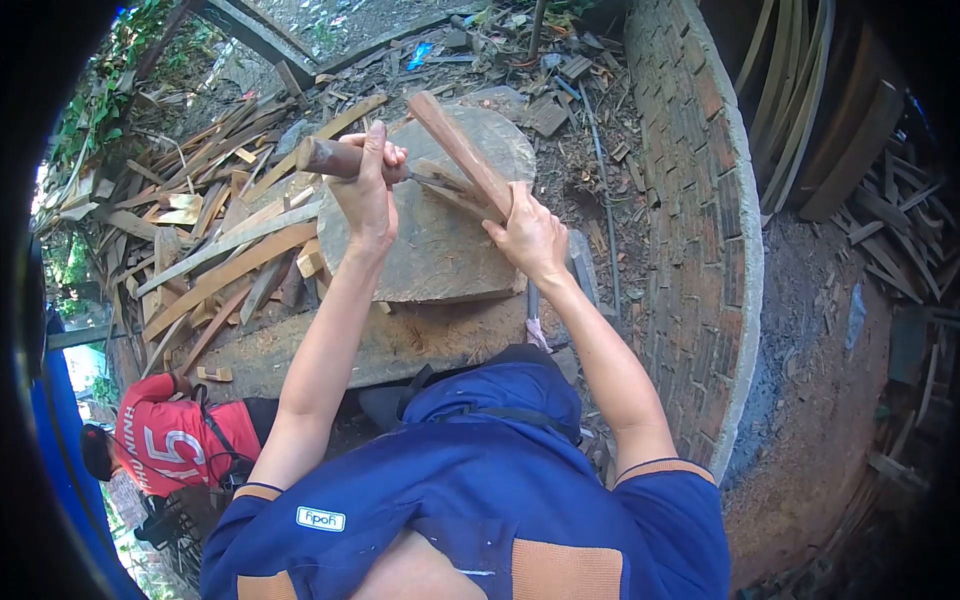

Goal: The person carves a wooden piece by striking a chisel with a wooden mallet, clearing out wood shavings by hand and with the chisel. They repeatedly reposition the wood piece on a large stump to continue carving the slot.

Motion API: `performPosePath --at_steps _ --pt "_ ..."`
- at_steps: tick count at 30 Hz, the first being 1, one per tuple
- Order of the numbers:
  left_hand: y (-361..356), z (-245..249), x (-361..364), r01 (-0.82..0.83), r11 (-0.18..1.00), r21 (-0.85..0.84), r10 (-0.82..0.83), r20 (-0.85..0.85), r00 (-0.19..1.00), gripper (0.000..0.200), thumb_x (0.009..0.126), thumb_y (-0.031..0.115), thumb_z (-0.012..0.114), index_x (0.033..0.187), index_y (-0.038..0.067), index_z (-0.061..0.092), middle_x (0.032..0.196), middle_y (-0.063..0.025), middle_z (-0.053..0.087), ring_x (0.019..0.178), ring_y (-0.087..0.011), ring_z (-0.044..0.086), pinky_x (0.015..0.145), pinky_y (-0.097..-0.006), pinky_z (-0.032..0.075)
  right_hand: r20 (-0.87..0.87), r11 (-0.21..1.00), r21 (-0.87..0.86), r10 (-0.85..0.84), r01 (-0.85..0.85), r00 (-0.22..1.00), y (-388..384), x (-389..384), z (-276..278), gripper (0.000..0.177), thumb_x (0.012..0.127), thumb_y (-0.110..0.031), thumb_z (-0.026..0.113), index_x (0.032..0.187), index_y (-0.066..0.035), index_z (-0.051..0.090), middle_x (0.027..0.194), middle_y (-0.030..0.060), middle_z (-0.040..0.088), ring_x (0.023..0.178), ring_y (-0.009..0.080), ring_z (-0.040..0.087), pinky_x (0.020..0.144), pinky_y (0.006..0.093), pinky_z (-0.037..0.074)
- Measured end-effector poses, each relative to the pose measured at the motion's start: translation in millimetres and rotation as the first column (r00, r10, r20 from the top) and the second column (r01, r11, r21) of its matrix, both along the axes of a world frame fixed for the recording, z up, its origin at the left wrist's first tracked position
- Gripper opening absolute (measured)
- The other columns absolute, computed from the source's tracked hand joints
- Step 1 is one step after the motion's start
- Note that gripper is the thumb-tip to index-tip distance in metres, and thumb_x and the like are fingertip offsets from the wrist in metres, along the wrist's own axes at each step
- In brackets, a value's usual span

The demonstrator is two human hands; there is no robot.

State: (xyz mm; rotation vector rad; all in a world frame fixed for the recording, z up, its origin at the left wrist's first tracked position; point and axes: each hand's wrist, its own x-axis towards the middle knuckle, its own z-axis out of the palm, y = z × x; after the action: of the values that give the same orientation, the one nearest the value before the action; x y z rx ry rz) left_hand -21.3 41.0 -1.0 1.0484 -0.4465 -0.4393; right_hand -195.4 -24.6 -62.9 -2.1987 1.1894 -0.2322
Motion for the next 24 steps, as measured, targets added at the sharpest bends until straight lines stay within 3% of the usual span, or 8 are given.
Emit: performPosePath --at_steps 3,24 --pt "-4 -2 1 0.04 0.999 0.031 -0.043 0.113 0.993 0.018 0.091 0.009 0.07 0.082 0.006 0.054 0.066 -0.0018 0.055 0.061 -0.0107 0.055 0.066 -0.0315 0.052 0.019 1.0 -0.014 -0.001 0.001 1.0 0 1 -2 0.061 0.078 -0.039 0.077 0.124 -0.012 0.048 0.102 0.0182 0.069 0.096 0.0387 0.067 0.079 0.0491 0.053" --pt "-3 -17 0 0.175 0.974 0.143 -0.208 0.272 0.939 0.019 0.089 0.01 0.072 0.083 0.005 0.054 0.068 -0.0022 0.058 0.063 -0.0113 0.059 0.062 -0.027 0.05 0.0 1.0 0.004 -0.011 0.011 1.0 -1 2 -2 0.06 0.077 -0.038 0.076 0.123 -0.012 0.048 0.103 0.0195 0.069 0.095 0.0417 0.066 0.079 0.05 0.052"
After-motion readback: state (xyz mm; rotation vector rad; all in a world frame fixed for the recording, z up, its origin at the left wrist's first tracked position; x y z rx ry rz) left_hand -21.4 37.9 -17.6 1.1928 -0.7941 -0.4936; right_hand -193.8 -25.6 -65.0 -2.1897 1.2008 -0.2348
